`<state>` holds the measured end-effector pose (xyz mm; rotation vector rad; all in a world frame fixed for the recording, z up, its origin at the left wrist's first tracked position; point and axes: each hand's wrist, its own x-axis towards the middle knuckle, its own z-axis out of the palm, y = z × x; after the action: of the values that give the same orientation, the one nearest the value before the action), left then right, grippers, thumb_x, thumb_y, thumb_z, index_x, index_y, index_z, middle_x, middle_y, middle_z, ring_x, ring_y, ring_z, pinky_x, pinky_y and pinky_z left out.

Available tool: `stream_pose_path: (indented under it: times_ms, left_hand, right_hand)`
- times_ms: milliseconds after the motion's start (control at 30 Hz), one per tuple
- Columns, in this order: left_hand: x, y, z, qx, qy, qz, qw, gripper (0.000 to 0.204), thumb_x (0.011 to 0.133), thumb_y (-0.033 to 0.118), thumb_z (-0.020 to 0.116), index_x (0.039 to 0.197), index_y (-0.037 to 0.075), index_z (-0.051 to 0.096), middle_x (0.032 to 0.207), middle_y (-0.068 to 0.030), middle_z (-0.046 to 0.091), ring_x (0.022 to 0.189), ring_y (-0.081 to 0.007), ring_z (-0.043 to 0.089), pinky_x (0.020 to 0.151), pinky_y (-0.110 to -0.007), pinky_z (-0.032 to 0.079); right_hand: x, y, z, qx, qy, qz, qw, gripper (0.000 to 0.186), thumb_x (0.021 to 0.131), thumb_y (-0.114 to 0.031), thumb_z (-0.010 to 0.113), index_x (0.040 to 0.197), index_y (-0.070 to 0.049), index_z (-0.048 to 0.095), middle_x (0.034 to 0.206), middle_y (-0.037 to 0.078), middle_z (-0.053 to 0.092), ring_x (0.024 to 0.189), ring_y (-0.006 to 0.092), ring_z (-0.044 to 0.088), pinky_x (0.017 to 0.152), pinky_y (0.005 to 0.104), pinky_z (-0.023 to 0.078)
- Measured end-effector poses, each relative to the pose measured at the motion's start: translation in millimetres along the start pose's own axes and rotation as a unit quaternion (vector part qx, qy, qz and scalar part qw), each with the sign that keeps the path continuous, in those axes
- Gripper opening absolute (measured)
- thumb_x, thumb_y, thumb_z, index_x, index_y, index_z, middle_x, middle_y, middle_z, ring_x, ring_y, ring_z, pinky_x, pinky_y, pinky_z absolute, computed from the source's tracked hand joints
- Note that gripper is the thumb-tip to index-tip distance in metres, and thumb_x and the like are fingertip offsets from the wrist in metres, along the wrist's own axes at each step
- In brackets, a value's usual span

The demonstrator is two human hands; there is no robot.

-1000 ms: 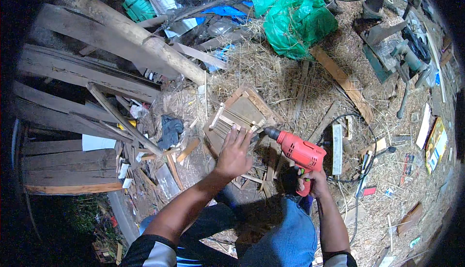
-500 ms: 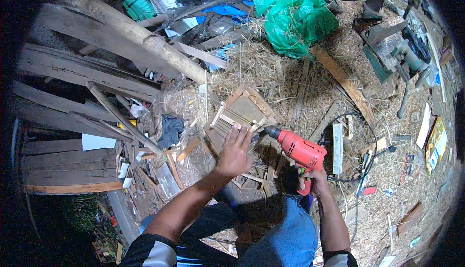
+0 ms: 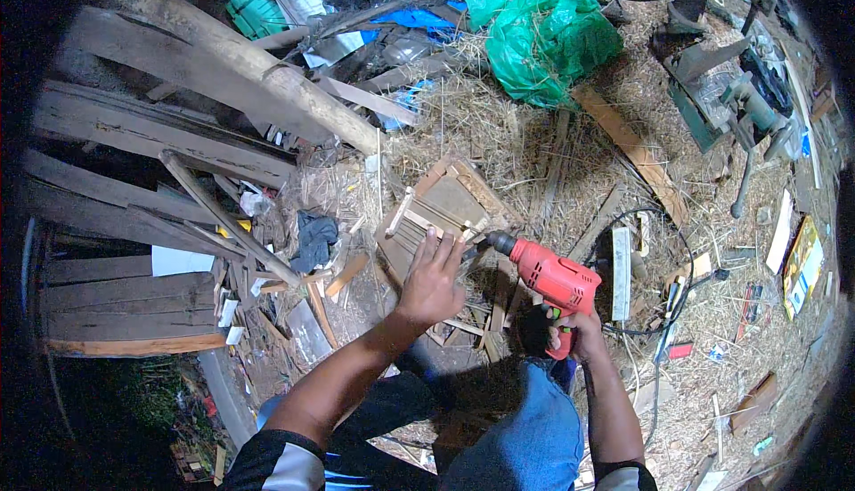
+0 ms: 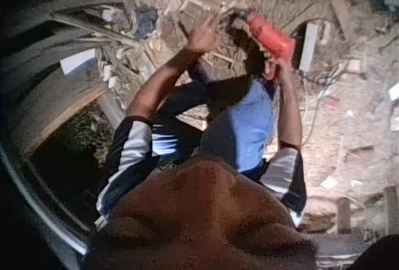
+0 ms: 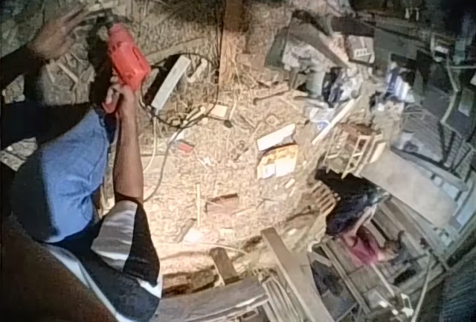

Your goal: The person builds a small wooden model by hand and using a drill. They assemble thin wooden pieces to form a cage-like structure, then use a red power drill to secure a component on the side before continuing to add more wooden strips to the frame.

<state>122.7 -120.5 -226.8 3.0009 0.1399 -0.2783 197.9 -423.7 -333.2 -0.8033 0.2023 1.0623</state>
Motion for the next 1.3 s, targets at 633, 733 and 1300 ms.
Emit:
stream_pose_path:
  times_ms: [633,733,1300]
  left_hand:
    - [1,2,1,0.015,0.016,0.004,1.000,0.081,0.076,0.019,0.066,0.148,-0.008,0.042,0.151,-0.0326,0.042,0.142,-0.0570,0.034,0.122,-0.057,0.025]
    - [0,0,2,0.019,0.019,0.007,1.000,0.081,0.075,0.019,0.066,0.148,-0.008,0.042,0.151,-0.0327,0.042,0.142,-0.0567,0.034,0.122,-0.057,0.025]
    - [0,1,1,0.018,0.007,0.003,1.000,0.083,0.075,0.019,0.067,0.149,-0.008,0.040,0.152,-0.0331,0.039,0.143,-0.0574,0.031,0.121,-0.059,0.026]
  right_hand:
    - [4,6,-8,0.015,-0.016,0.005,1.000,0.039,0.071,-0.015,0.058,0.104,0.006,0.060,0.067,0.016,0.061,0.047,0.0244,0.057,0.045,0.0366,0.051]
    - [2,2,-2,0.011,-0.001,0.011,1.000,0.040,0.071,-0.014,0.058,0.106,0.006,0.061,0.068,0.016,0.061,0.048,0.0248,0.058,0.045,0.0370,0.052]
    - [5,9,-9,0.008,-0.022,-0.004,1.000,0.042,0.072,-0.013,0.058,0.110,0.005,0.059,0.078,0.014,0.064,0.050,0.0234,0.060,0.044,0.0366,0.053]
